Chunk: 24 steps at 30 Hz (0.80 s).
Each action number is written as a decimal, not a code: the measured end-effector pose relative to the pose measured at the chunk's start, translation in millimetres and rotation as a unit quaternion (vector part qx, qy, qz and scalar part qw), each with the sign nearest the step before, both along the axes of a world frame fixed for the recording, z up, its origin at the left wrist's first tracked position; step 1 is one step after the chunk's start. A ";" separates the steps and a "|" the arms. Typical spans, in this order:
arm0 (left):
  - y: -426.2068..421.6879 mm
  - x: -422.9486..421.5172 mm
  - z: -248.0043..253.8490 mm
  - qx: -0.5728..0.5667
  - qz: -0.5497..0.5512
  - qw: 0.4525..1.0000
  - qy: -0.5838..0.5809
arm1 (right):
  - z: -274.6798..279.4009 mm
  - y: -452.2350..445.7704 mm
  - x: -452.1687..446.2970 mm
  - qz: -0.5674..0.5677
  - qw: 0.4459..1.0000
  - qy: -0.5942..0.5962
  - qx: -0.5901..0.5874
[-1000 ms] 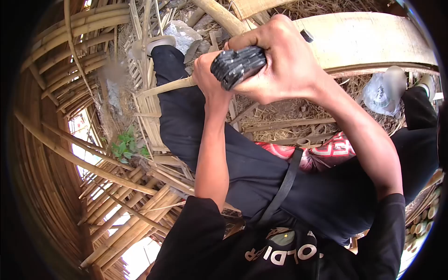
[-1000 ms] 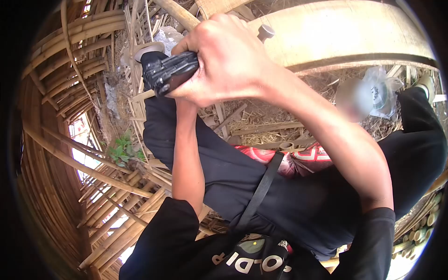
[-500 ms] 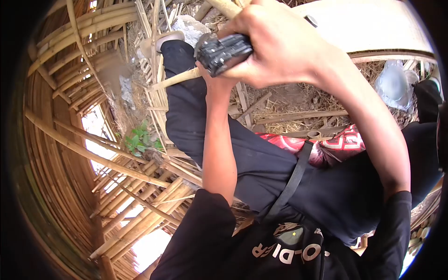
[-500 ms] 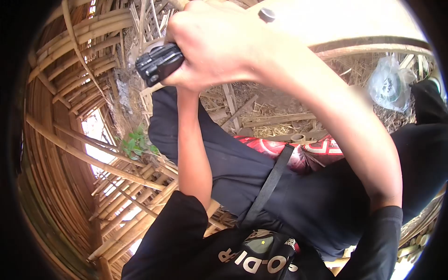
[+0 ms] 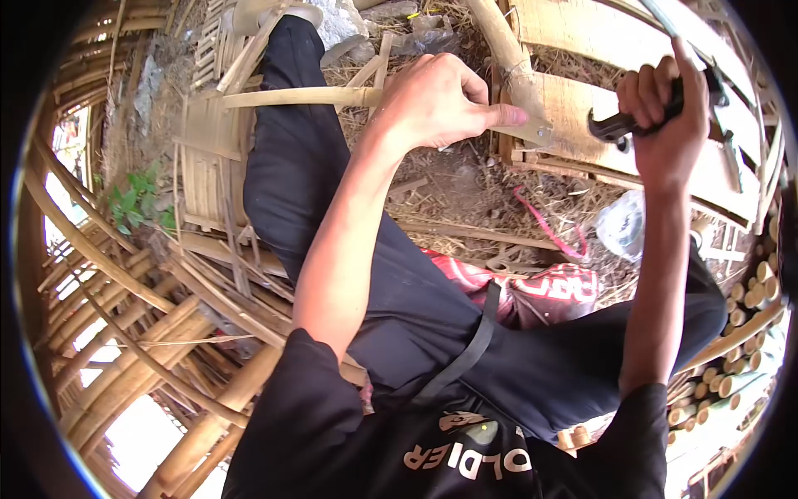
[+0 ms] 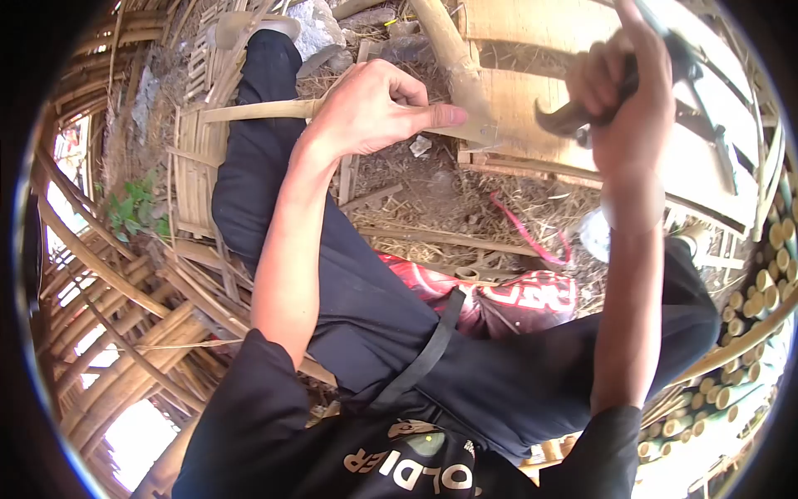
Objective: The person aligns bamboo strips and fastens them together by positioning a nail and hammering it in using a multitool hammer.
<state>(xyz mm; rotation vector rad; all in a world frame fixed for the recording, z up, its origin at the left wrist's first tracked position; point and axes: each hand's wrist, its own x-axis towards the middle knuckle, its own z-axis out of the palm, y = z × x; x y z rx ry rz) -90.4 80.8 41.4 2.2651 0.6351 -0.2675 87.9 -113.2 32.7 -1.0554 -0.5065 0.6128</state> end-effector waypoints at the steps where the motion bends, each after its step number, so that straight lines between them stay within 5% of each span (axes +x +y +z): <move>1: 1.0 -1.7 -3.4 -0.005 0.008 1.000 -0.011 | -1.1 0.8 -8.3 -0.018 1.000 0.020 0.010; 9: -15.4 -11.2 4.5 0.023 0.016 0.999 0.041 | 8.5 -18.2 -40.7 -0.019 0.969 -0.158 -0.191; 15: -32.6 -21.7 2.3 0.095 0.068 0.993 -0.002 | 1.1 -40.7 -53.8 -0.028 0.982 -0.165 -0.088; 17: -37.0 -22.1 13.3 0.050 0.074 0.990 0.112 | 1.8 -42.6 -46.5 -0.034 0.979 -0.163 -0.114; 19: -52.9 -30.5 14.1 0.356 -0.016 0.915 -0.187 | 2.5 -43.6 -38.9 -0.045 0.980 -0.153 -0.123; 24: -2.6 -2.7 13.1 0.350 -0.289 0.881 -0.134 | -8.8 -50.5 -22.8 -0.052 0.998 0.001 -0.045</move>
